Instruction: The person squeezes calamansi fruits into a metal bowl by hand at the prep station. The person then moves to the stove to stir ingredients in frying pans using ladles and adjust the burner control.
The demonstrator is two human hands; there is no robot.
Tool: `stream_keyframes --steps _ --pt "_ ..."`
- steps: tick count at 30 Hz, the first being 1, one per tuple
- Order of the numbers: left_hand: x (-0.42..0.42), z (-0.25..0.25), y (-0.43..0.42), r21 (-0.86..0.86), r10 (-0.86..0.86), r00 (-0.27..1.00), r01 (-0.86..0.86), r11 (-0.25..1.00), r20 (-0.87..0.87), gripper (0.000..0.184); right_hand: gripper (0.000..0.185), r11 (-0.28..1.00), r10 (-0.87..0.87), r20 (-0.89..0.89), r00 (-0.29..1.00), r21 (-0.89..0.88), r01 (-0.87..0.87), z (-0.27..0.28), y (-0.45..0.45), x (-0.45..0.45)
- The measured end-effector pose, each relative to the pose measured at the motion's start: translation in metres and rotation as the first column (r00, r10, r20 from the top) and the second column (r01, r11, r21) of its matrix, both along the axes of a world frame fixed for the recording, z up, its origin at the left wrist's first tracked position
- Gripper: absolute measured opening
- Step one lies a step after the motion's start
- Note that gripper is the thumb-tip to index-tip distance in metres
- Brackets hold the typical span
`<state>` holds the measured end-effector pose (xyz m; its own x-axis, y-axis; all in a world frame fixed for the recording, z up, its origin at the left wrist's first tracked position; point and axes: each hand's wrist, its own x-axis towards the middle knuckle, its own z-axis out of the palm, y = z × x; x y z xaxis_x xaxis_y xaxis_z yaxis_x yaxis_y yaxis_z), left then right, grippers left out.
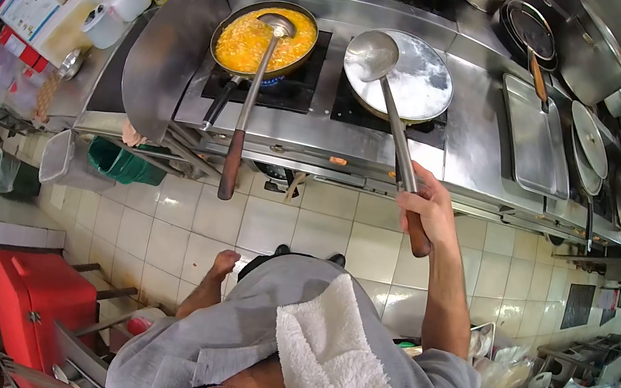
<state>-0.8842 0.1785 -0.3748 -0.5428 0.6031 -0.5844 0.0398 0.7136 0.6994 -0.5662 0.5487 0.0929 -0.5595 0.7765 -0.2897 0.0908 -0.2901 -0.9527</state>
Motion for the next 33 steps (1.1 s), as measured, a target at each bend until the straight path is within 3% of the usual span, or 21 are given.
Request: stream_keyframes --steps 4,6,10,16,20,23,28,33 --pt "0.007 0.004 0.023 0.053 -0.038 0.999 0.038 0.998 -0.004 0.02 0.062 0.999 -0.024 -0.038 0.999 -0.043 0.023 0.0 -0.017 0.015" --pt "0.014 0.015 0.035 -0.047 -0.052 0.998 0.051 0.998 -0.042 0.039 0.062 0.998 -0.018 -0.057 0.998 -0.057 0.015 -0.001 -0.023 0.025" --pt "0.016 0.033 0.052 -0.075 -0.148 0.983 0.14 0.987 -0.109 0.038 0.062 0.993 -0.069 -0.017 0.997 -0.096 0.067 0.007 -0.035 0.047" --pt "0.012 0.034 0.052 -0.095 -0.203 0.971 0.192 0.977 -0.129 0.036 0.061 0.973 -0.155 -0.171 0.973 -0.194 0.121 0.009 -0.029 0.077" --pt "0.011 0.022 0.048 -0.093 -0.217 0.97 0.207 0.974 -0.113 0.036 0.063 0.982 -0.189 -0.124 0.974 -0.038 0.186 -0.002 -0.008 0.084" --pt "0.015 0.025 0.049 -0.115 -0.147 0.987 0.138 0.984 -0.072 0.036 0.064 0.962 -0.204 0.054 0.978 0.199 0.189 -0.01 0.011 0.087" --pt "0.017 0.018 0.043 -0.092 -0.125 0.99 0.118 0.989 -0.07 0.038 0.067 0.954 -0.215 0.121 0.969 0.239 0.182 -0.013 0.028 0.095" --pt "0.014 0.019 0.038 -0.141 -0.185 0.982 0.177 0.974 -0.046 0.039 0.065 0.971 -0.202 0.102 0.974 0.154 0.185 -0.011 0.023 0.107"
